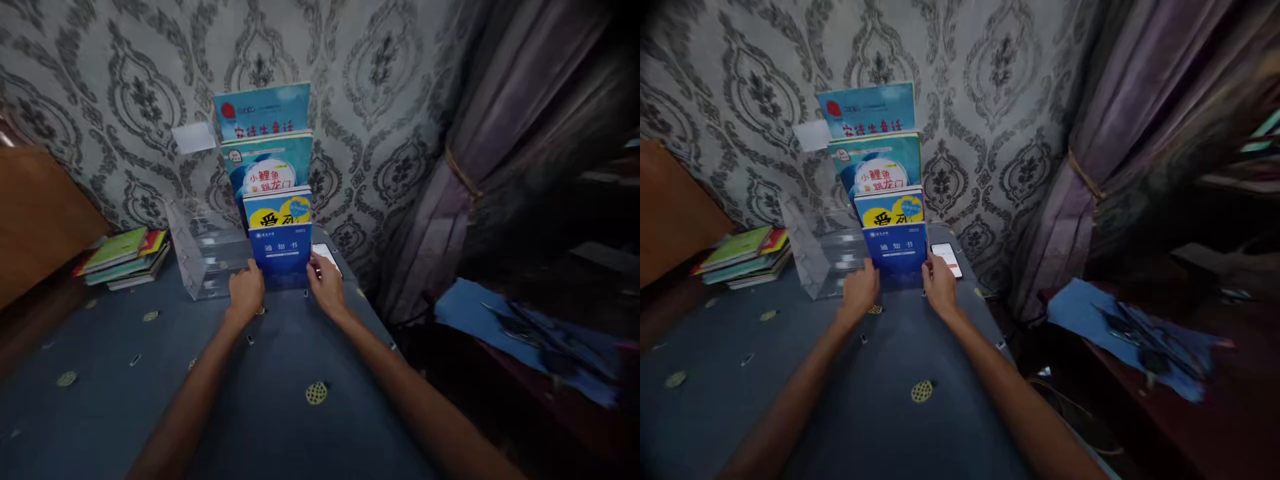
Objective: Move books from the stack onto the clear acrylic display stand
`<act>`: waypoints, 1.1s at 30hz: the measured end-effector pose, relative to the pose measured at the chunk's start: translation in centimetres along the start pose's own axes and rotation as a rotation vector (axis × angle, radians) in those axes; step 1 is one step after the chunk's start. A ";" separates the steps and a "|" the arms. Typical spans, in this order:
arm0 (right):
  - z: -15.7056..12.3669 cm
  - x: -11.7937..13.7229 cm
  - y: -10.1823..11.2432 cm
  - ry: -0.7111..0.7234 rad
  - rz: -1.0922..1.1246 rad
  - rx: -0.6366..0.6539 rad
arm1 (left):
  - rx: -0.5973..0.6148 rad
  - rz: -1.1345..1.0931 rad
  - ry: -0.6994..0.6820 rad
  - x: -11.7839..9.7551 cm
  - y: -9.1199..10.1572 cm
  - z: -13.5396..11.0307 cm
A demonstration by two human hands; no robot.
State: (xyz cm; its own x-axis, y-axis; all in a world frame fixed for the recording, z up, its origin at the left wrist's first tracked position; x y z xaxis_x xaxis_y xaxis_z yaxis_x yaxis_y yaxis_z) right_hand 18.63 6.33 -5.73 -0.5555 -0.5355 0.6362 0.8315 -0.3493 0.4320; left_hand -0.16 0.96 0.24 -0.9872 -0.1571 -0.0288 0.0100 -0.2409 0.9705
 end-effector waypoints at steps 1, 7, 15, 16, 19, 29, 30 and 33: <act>0.0 0.0 0.0 -0.002 0.006 0.000 | 0.004 0.001 -0.001 0.0 0.0 0.0; 0.0 -0.2 0.3 -0.004 0.051 0.026 | 0.017 -0.002 -0.007 0.0 0.0 -0.2; 0.0 -0.2 0.4 -0.020 0.073 0.011 | 0.047 -0.031 0.027 -0.1 0.6 -0.4; 0.0 -0.2 0.4 -0.020 0.072 0.009 | 0.050 -0.035 0.033 0.0 0.6 -0.4; 0.1 -0.2 0.4 -0.025 0.073 0.007 | 0.064 -0.046 0.055 0.2 0.7 -0.4; 0.1 -0.2 0.6 -0.043 0.096 -0.010 | 0.072 -0.092 0.068 0.8 0.9 -0.6; 0.0 0.0 0.7 -0.044 0.106 -0.019 | 0.067 -0.090 0.066 0.9 1.1 -0.6; -0.5 1.2 0.9 -0.025 0.112 -0.059 | 0.032 -0.061 0.037 1.0 2.7 -1.1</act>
State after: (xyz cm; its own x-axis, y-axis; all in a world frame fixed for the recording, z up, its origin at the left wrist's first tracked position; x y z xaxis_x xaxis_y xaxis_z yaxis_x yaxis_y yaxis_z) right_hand 18.68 5.00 -4.91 -0.4586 -0.5543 0.6946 0.8870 -0.3331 0.3198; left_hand -0.97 -0.86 2.54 -0.9792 -0.1786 -0.0963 -0.0556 -0.2202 0.9739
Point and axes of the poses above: each hand's wrist, its own z-axis towards the middle knuckle, its own y-axis out of the back of the hand, x = y × z, the point moved 1 cm from there along z, towards the middle knuckle, and after that the axes turned 3 degrees about -z, right-handed, at the moved point
